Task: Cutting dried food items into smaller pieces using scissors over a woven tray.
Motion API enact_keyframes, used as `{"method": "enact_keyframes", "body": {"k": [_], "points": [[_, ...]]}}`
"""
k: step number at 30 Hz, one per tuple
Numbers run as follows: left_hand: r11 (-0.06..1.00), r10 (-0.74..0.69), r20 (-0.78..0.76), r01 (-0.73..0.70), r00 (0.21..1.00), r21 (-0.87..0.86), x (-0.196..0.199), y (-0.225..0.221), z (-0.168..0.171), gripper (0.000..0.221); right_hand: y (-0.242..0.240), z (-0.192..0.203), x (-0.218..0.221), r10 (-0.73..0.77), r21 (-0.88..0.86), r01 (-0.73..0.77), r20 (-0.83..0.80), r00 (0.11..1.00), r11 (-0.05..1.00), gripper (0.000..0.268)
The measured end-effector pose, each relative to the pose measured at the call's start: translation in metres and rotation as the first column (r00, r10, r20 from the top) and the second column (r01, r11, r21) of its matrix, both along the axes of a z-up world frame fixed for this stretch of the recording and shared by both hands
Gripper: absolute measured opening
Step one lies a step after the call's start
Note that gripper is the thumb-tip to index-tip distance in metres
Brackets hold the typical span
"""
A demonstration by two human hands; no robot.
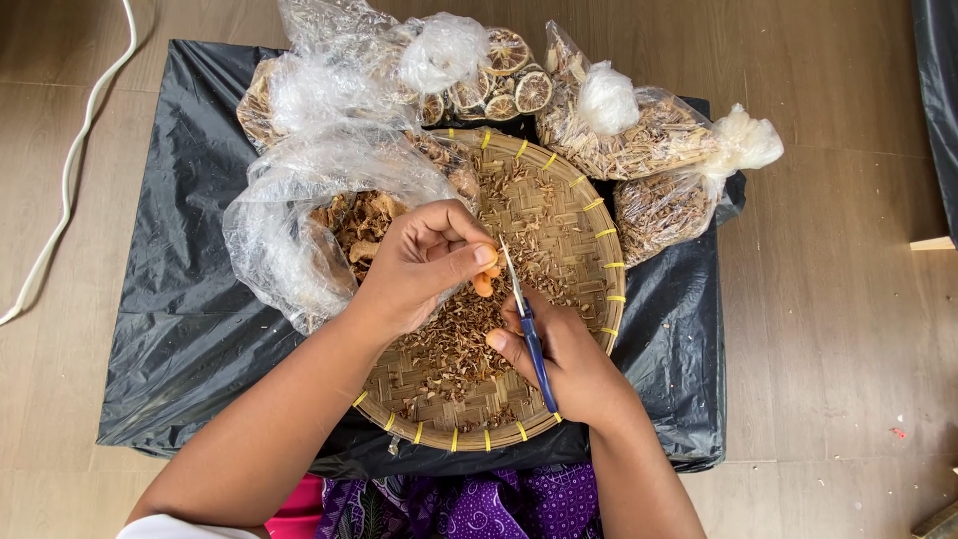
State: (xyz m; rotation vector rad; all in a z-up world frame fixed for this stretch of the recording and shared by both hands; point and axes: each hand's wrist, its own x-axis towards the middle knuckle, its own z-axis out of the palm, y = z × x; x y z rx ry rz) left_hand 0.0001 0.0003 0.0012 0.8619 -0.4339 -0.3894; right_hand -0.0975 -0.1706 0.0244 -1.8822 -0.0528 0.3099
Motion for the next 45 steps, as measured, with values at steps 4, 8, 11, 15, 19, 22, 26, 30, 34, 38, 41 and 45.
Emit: {"method": "enact_keyframes", "body": {"k": [4, 8, 11, 15, 19, 22, 26, 30, 34, 38, 41, 45], "points": [[1.0, -0.004, -0.009, 0.004, 1.0, -0.009, 0.002, 0.0, -0.004, 0.011, 0.002, 0.006, 0.002, -0.001, -0.014, 0.001, 0.005, 1.0, 1.0, 0.02], [0.999, -0.037, -0.004, 0.037, 0.999, -0.022, 0.006, 0.001, -0.008, 0.012, 0.004, 0.013, 0.006, -0.002, -0.056, 0.003, 0.02, 1.0, 0.998, 0.023], [0.998, -0.069, 0.022, 0.069, 0.997, 0.008, 0.01, 0.004, -0.009, 0.012, 0.001, 0.009, 0.006, 0.017, -0.094, -0.014, 0.025, 1.0, 0.995, 0.03], [0.991, -0.129, 0.135, 0.134, 0.982, -0.028, 0.024, 0.009, -0.013, 0.012, -0.001, 0.002, 0.006, 0.04, -0.063, -0.033, 0.115, 0.993, 0.997, 0.033], [0.984, -0.177, 0.12, 0.176, 0.977, 0.018, 0.02, 0.009, 0.015, 0.01, 0.0, 0.009, 0.012, 0.101, -0.293, -0.068, 0.099, 0.99, 0.954, 0.071], [0.983, -0.184, 0.13, 0.184, 0.974, 0.011, 0.021, 0.008, 0.012, 0.011, -0.001, 0.0, 0.011, 0.089, -0.288, -0.055, 0.108, 0.99, 0.956, 0.047], [0.982, -0.175, 0.151, 0.183, 0.973, -0.042, 0.021, 0.004, 0.01, 0.012, -0.004, 0.001, 0.012, 0.09, -0.269, -0.037, 0.191, 0.977, 0.963, 0.043], [0.984, -0.153, 0.218, 0.169, 0.964, -0.059, 0.021, 0.005, 0.004, 0.012, -0.002, 0.0, 0.013, 0.146, -0.378, -0.055, 0.218, 0.965, 0.924, 0.053], [0.98, -0.185, 0.17, 0.194, 0.968, -0.04, 0.02, 0.004, -0.003, 0.011, -0.005, -0.001, 0.011, 0.141, -0.34, -0.06, 0.22, 0.965, 0.939, 0.057], [0.986, -0.152, 0.193, 0.162, 0.969, -0.036, 0.013, 0.001, -0.008, 0.008, -0.005, 0.021, 0.005, 0.138, -0.371, -0.112, 0.045, 0.989, 0.922, 0.066], [0.986, -0.12, 0.166, 0.137, 0.979, -0.095, 0.018, -0.002, -0.003, 0.011, -0.013, 0.047, 0.019, 0.19, -0.448, -0.197, -0.062, 0.98, 0.872, 0.055], [0.966, -0.146, 0.101, 0.164, 0.984, -0.202, 0.018, -0.003, -0.003, 0.013, -0.031, 0.049, 0.041, 0.273, -0.552, -0.261, -0.062, 0.96, 0.792, 0.07]]}}
